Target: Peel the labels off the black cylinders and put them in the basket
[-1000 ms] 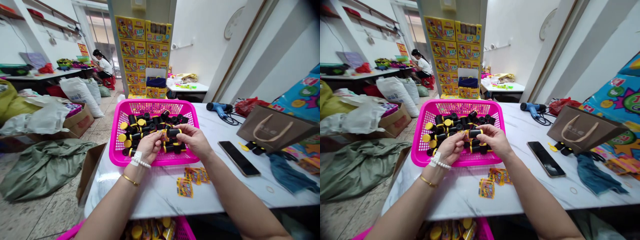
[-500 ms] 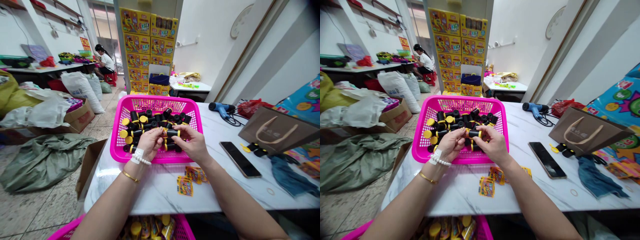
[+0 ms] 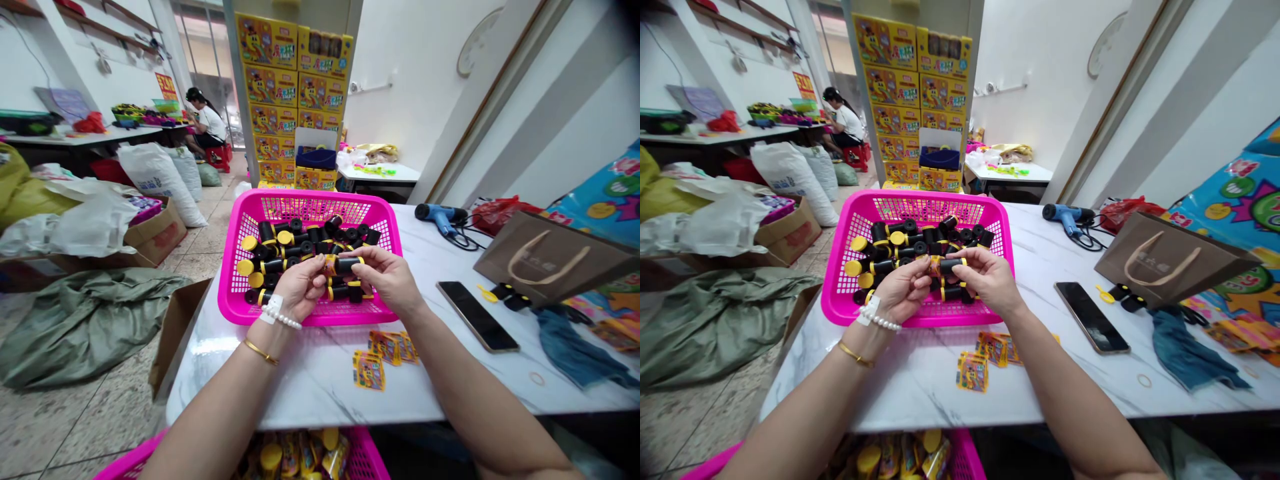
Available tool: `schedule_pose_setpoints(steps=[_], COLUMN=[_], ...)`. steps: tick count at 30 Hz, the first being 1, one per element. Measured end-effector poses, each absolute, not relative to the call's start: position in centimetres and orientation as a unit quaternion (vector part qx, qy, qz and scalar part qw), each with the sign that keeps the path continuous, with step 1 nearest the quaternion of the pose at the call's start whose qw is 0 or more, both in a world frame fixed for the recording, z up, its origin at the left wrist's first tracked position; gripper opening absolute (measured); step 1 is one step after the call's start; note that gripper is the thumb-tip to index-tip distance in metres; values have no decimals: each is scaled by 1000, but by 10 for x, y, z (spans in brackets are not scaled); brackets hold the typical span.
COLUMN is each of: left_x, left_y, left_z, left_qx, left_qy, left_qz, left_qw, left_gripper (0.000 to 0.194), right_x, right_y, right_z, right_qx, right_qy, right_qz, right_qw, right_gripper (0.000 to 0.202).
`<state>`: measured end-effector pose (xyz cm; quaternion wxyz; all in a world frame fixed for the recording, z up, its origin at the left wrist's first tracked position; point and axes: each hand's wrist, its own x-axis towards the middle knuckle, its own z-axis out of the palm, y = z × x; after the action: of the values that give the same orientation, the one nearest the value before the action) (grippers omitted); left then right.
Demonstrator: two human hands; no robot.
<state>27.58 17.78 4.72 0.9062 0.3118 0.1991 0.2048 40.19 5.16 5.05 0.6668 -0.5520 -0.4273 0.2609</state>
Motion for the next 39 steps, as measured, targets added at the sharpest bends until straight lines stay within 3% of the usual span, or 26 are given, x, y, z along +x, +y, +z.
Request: schedule_pose_setpoints(steps=[6,11,20,27,29,32,39], left_x=[277,274,272,273,272,271,271], left_y=[173,172,168,173,173,173,173], left_z=[40,39,45,48,47,44,39], left_qx=[396,468,497,482,509,540,581], left_qy=[184,185,185,195,174,128,127], left_qz=[254,264,311,375,335,260,251], left_qw=[863,823,789,767,773,790,764], left_gripper=[20,33,36,47,52,42,36], right_x=[400,399,396,394,393,394,399], right_y=[51,48,53,50,50,49,49], right_z=[41,35,35,43,42,39,44], right_qx=[-597,-619,-592,-574,-570,-571,-597], right_qy=[-477,-515,-456,-448,-468,-516,-592], right_qz=[147,74,-10,19,41,39,-53], right_qw=[628,588,665,685,674,637,538], right_gripper=[28,25,23,26,27,29,27])
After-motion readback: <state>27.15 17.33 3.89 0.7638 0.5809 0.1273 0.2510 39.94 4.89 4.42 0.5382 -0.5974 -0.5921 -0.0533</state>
